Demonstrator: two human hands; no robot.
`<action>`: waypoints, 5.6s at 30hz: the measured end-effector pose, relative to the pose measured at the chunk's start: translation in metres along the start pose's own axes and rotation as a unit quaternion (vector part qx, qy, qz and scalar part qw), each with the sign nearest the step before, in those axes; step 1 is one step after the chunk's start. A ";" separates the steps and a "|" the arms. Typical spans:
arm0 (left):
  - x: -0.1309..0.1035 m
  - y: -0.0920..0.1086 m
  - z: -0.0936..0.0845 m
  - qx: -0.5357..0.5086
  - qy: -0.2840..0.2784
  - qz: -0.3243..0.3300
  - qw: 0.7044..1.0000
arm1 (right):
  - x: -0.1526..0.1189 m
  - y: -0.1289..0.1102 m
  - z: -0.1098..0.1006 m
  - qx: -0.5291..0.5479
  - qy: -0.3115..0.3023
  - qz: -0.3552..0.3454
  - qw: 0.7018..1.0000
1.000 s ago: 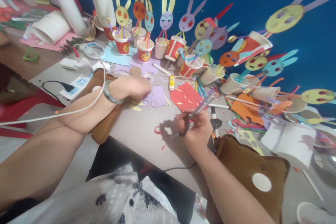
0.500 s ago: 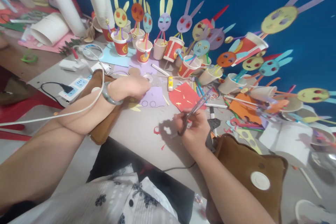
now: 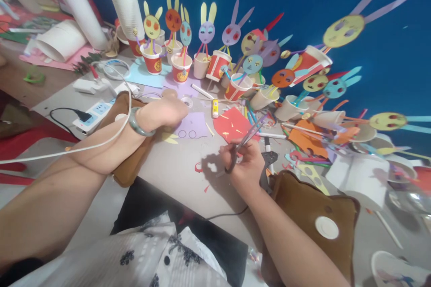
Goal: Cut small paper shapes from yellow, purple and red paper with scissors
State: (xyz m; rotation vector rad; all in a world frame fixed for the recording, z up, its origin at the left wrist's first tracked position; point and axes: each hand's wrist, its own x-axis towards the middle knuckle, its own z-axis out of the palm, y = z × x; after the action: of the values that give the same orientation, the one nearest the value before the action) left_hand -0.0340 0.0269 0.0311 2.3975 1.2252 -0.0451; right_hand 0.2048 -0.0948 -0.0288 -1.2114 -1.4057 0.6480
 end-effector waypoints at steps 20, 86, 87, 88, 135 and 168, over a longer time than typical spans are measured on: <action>0.018 0.058 0.047 -0.414 0.090 0.122 0.897 | 0.013 -0.005 -0.001 0.032 0.001 0.070 0.997; -0.008 0.074 0.012 -0.603 0.168 0.029 0.779 | 0.008 -0.018 -0.005 -0.117 -0.127 0.112 0.979; -0.008 0.074 0.012 -0.604 0.165 0.027 0.779 | 0.008 -0.018 -0.005 -0.124 -0.125 0.110 0.978; -0.007 0.074 0.013 -0.606 0.160 0.024 0.779 | 0.007 -0.018 -0.005 -0.130 -0.123 0.110 0.978; 0.001 0.071 0.033 -0.568 -0.024 0.107 0.815 | 0.008 -0.016 -0.004 0.084 0.042 0.102 0.990; -0.004 0.071 0.027 -0.665 0.103 0.051 0.738 | 0.008 -0.024 -0.005 -0.088 -0.112 0.070 0.987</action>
State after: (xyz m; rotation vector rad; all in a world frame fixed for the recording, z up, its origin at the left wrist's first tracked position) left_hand 0.0233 -0.0224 0.0342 1.1533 0.7066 0.8557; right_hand 0.2037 -0.0969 -0.0031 -1.4210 -1.6016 0.7894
